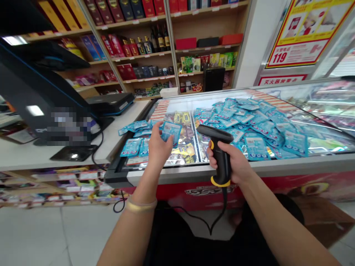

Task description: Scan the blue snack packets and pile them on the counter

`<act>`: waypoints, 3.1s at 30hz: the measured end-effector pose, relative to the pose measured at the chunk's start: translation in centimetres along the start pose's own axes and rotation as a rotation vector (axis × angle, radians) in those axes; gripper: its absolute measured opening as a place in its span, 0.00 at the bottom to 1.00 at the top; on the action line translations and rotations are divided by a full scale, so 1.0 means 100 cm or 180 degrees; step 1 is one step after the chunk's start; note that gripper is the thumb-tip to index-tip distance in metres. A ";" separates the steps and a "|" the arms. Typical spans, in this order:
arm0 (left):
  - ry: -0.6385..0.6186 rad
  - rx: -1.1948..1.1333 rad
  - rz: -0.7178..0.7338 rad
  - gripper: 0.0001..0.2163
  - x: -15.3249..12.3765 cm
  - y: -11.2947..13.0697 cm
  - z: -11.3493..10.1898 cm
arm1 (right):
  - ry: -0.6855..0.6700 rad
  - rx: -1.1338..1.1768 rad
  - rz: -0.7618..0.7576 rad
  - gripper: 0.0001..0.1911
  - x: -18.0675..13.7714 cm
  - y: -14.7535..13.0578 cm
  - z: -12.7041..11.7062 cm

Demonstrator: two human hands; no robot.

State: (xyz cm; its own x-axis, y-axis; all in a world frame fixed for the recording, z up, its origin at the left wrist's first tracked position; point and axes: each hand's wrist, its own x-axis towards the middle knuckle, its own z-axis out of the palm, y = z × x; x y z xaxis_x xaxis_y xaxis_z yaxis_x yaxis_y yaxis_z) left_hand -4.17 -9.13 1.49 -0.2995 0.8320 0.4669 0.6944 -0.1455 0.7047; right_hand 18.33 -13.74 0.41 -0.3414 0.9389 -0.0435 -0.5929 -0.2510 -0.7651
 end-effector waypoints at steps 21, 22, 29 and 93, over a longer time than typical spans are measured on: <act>0.0452 0.1579 -0.0770 0.25 0.000 -0.083 -0.070 | -0.0376 0.0119 0.0667 0.19 0.048 0.063 0.060; 0.0605 0.1492 -0.0639 0.24 0.000 -0.081 -0.069 | -0.0380 0.0119 0.0616 0.19 0.046 0.061 0.058; 0.0428 0.0784 0.0588 0.20 -0.004 -0.028 -0.014 | -0.0004 0.0111 0.0043 0.19 0.005 0.014 0.011; -0.0204 -0.1960 -0.0502 0.11 -0.050 0.046 0.071 | 0.0583 -0.0369 -0.0618 0.15 -0.048 -0.023 -0.048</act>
State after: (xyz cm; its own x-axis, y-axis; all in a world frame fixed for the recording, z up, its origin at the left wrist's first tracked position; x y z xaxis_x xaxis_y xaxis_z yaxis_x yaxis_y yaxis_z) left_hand 5.15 -10.18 -1.36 -0.3143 0.8962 0.3132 0.1364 -0.2839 0.9491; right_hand 24.86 -16.50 -0.69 -0.0860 0.9963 0.0038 -0.5433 -0.0437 -0.8384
